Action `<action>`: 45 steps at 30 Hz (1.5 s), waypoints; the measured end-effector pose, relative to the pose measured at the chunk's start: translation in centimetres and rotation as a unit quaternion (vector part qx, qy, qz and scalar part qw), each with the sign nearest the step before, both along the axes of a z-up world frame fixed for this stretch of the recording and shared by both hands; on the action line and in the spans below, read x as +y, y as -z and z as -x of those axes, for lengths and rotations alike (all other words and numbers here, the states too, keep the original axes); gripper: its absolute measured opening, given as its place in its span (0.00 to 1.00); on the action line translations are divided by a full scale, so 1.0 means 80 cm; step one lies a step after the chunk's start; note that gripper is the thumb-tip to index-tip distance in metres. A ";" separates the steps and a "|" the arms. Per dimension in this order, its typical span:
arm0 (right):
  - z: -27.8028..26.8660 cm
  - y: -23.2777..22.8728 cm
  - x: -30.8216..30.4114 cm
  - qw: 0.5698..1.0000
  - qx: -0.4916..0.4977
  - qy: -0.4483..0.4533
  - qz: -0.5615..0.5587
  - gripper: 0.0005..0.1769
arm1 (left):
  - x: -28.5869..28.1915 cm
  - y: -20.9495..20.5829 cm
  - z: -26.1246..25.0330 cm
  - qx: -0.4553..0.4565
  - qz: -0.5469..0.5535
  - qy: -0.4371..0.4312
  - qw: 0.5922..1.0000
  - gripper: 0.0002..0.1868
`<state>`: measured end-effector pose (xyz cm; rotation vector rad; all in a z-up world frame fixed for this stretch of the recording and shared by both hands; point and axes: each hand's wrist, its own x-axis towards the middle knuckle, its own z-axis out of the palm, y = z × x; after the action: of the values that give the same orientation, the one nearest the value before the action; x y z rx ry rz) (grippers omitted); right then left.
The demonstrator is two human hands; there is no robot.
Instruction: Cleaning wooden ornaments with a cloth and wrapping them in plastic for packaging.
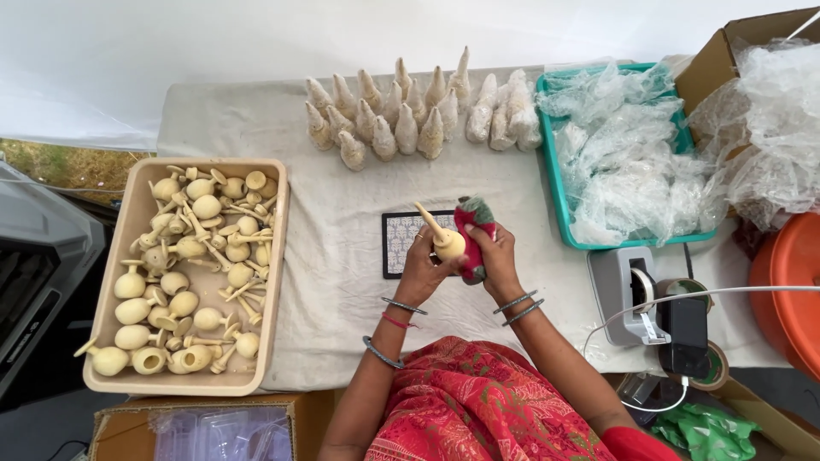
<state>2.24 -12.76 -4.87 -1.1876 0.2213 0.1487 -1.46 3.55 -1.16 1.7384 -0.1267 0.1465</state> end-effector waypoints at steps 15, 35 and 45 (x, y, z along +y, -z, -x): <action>0.013 -0.002 -0.084 0.562 -0.006 -0.306 0.768 0.31 | 0.031 0.057 -0.008 0.054 0.058 -0.103 0.992 0.29; -0.111 0.115 0.001 0.931 -0.141 -0.101 0.322 0.35 | 0.115 0.269 0.104 0.248 0.057 -0.203 0.945 0.32; -0.083 0.142 0.047 0.890 -0.162 -0.172 0.390 0.33 | 0.105 0.270 0.133 0.359 0.125 -0.162 0.911 0.27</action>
<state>8.88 -9.01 -16.23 -2.0306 -0.2616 0.1731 -12.07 11.97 -22.77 1.4464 0.6961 -0.2329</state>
